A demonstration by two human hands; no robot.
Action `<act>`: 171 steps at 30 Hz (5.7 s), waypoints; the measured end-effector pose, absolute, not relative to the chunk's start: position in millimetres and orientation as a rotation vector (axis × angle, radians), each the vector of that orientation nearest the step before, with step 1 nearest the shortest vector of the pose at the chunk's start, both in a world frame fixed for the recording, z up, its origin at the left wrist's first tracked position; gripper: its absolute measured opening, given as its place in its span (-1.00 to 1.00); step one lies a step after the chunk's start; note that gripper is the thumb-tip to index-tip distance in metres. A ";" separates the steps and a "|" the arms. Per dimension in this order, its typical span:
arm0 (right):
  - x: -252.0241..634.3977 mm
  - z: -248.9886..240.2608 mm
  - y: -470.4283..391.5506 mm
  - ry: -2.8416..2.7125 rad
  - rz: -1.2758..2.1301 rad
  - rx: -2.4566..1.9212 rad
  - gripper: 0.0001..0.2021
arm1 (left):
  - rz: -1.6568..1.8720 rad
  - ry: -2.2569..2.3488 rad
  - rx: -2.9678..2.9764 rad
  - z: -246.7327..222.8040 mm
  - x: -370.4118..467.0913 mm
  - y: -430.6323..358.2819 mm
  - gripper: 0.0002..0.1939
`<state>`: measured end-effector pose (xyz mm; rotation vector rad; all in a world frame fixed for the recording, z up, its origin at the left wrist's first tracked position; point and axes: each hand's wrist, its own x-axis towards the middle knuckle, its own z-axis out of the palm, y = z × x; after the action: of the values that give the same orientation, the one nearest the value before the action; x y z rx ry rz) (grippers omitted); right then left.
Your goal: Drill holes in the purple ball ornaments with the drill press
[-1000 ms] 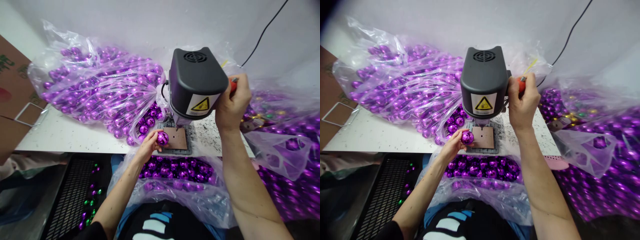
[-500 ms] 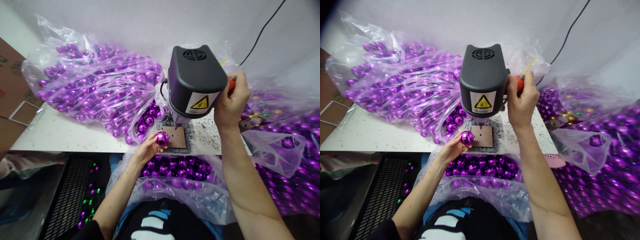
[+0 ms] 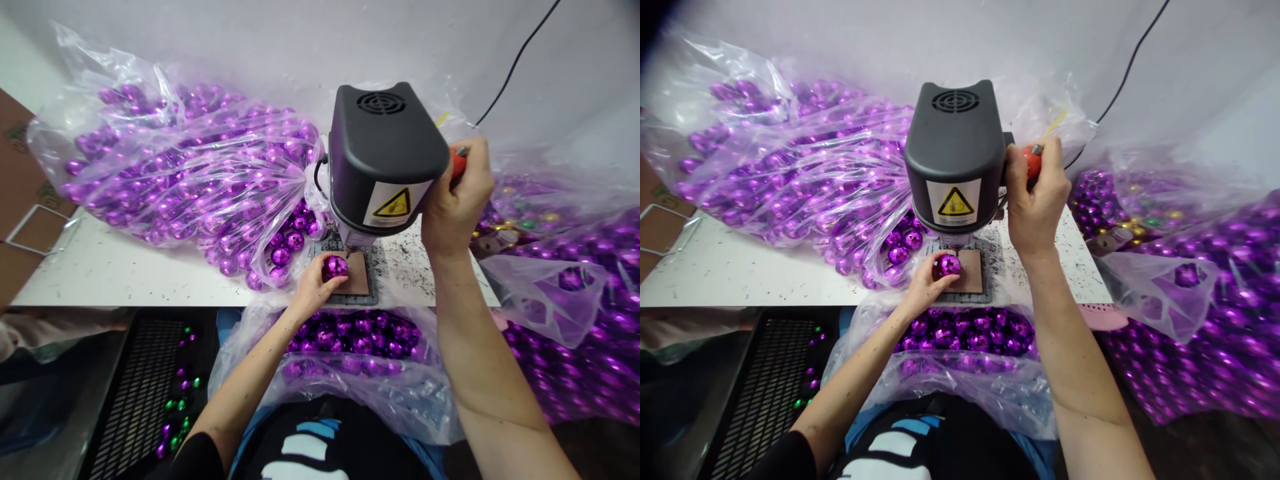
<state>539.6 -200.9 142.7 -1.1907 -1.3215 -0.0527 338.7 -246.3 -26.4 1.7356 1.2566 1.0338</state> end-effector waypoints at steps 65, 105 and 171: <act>539.9 52.7 -271.1 -1.467 -0.367 -1.039 -0.79 | 0.904 1.360 2.061 -34.7 362.9 -240.2 -0.64; 544.2 127.3 -235.9 -1.431 -0.276 -1.147 -0.78 | 0.953 1.354 2.188 -35.0 362.7 -241.3 -0.60; 539.1 144.7 -190.9 -1.306 -0.101 -1.184 -0.50 | 0.798 1.367 2.110 -14.4 347.4 -247.2 -0.53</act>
<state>539.1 -190.9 144.7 -1.1842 -1.3057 -0.1014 347.4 -247.2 -14.4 2.1098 1.3671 0.7979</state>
